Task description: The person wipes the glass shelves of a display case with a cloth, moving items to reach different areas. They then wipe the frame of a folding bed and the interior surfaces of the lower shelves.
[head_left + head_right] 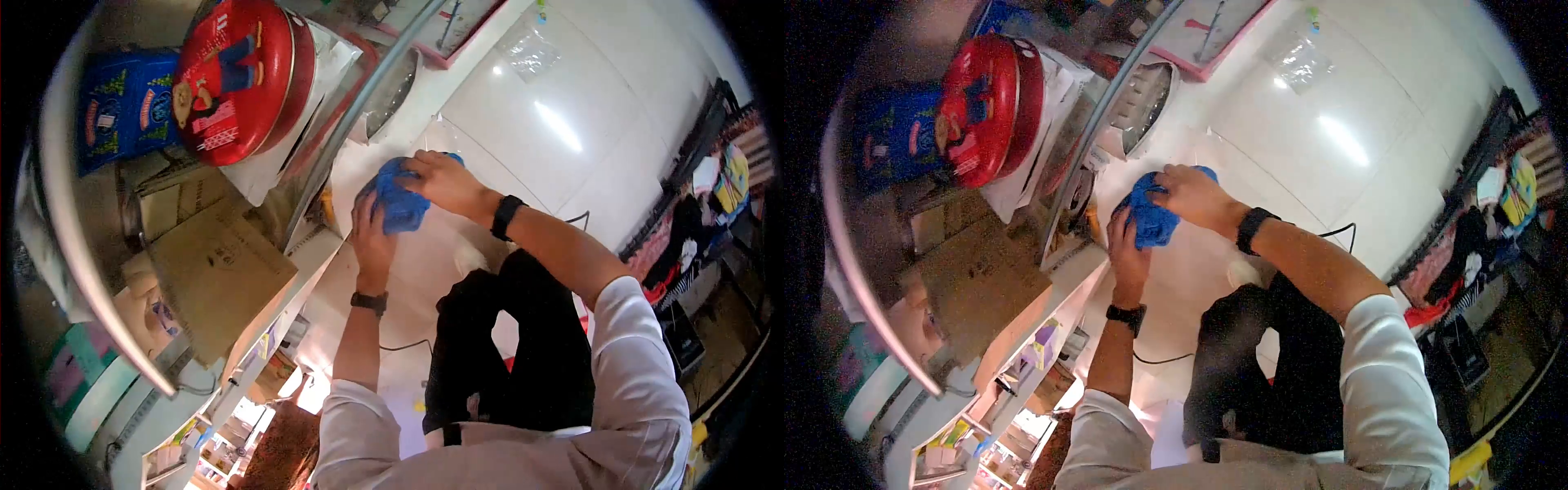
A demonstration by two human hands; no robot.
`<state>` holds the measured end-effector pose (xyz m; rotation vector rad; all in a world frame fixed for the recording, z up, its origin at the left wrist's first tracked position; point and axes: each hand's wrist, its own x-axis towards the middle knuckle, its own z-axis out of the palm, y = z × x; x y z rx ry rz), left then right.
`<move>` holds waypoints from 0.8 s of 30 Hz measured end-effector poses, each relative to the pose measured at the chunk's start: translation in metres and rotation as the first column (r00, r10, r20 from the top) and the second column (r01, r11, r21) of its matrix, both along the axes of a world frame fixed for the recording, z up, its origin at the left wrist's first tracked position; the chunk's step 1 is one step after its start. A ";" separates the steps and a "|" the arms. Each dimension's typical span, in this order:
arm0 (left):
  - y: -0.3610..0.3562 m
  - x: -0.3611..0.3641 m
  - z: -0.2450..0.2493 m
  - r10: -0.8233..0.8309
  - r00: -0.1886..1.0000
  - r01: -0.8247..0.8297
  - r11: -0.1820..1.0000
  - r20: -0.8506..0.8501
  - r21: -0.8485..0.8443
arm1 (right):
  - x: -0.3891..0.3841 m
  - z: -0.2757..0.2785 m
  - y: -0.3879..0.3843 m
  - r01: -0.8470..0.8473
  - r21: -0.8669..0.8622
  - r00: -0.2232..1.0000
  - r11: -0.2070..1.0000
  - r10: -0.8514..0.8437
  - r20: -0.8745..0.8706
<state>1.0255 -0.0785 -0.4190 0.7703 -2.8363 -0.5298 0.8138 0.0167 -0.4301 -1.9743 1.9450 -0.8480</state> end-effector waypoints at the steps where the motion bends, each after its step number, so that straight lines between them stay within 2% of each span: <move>1: -0.011 0.003 -0.015 0.002 1.000 -0.002 0.999 -0.002 -0.042 | 0.002 -0.017 -0.013 -0.020 -0.033 1.000 0.999 0.020 -0.020; 2: -0.019 0.010 -0.030 0.001 1.000 -0.001 0.997 0.006 -0.081 | 0.008 -0.034 -0.025 -0.037 -0.063 0.999 0.997 0.035 -0.032; 3: -0.026 0.015 -0.045 0.089 0.993 -0.081 0.992 0.081 -0.098 | 0.011 -0.053 -0.038 -0.049 -0.146 0.995 0.988 0.035 -0.096; 6: -0.045 0.030 -0.087 0.213 0.972 -0.187 0.958 0.103 -0.215 | 0.029 -0.094 -0.066 -0.134 -0.159 0.984 0.978 0.113 -0.136; 7: -0.054 0.037 -0.098 0.185 0.977 -0.157 0.960 0.102 -0.231 | 0.035 -0.101 -0.073 -0.155 -0.142 0.981 0.978 0.135 -0.141; 10: -0.062 0.035 -0.115 0.239 0.970 -0.213 0.930 0.053 -0.301 | 0.045 -0.123 -0.096 -0.154 -0.221 0.987 0.963 0.140 -0.079; 11: -0.064 0.028 -0.117 0.239 0.971 -0.224 0.930 0.016 -0.291 | 0.048 -0.130 -0.100 -0.120 -0.348 0.981 0.930 0.056 -0.187; 14: -0.064 0.016 -0.114 0.260 0.964 -0.267 0.936 -0.061 -0.229 | 0.036 -0.128 -0.105 -0.268 -0.284 0.941 0.920 0.188 -0.281; 15: -0.069 0.016 -0.118 0.283 0.957 -0.290 0.938 -0.066 -0.191 | 0.036 -0.127 -0.108 -0.254 -0.280 0.960 0.926 0.205 -0.192; 16: -0.071 0.018 -0.121 0.305 0.951 -0.310 0.939 -0.057 -0.151 | 0.033 -0.127 -0.109 -0.257 -0.264 0.959 0.930 0.211 -0.190; 17: -0.073 0.019 -0.122 0.258 0.965 -0.260 0.915 -0.048 -0.308 | 0.033 -0.125 -0.107 -0.256 -0.243 0.960 0.935 0.217 -0.178; 20: -0.073 0.018 -0.116 0.306 0.952 -0.282 0.900 0.023 -0.332 | 0.038 -0.117 -0.103 -0.215 -0.220 0.969 0.952 0.181 -0.167; 23: -0.078 0.019 -0.113 0.283 0.957 -0.290 0.944 -0.065 -0.154 | 0.039 -0.109 -0.105 -0.208 -0.205 0.962 0.957 0.162 -0.218; 24: -0.078 0.018 -0.111 0.281 0.958 -0.285 0.943 -0.050 -0.172 | 0.040 -0.107 -0.105 -0.214 -0.197 0.957 0.957 0.165 -0.239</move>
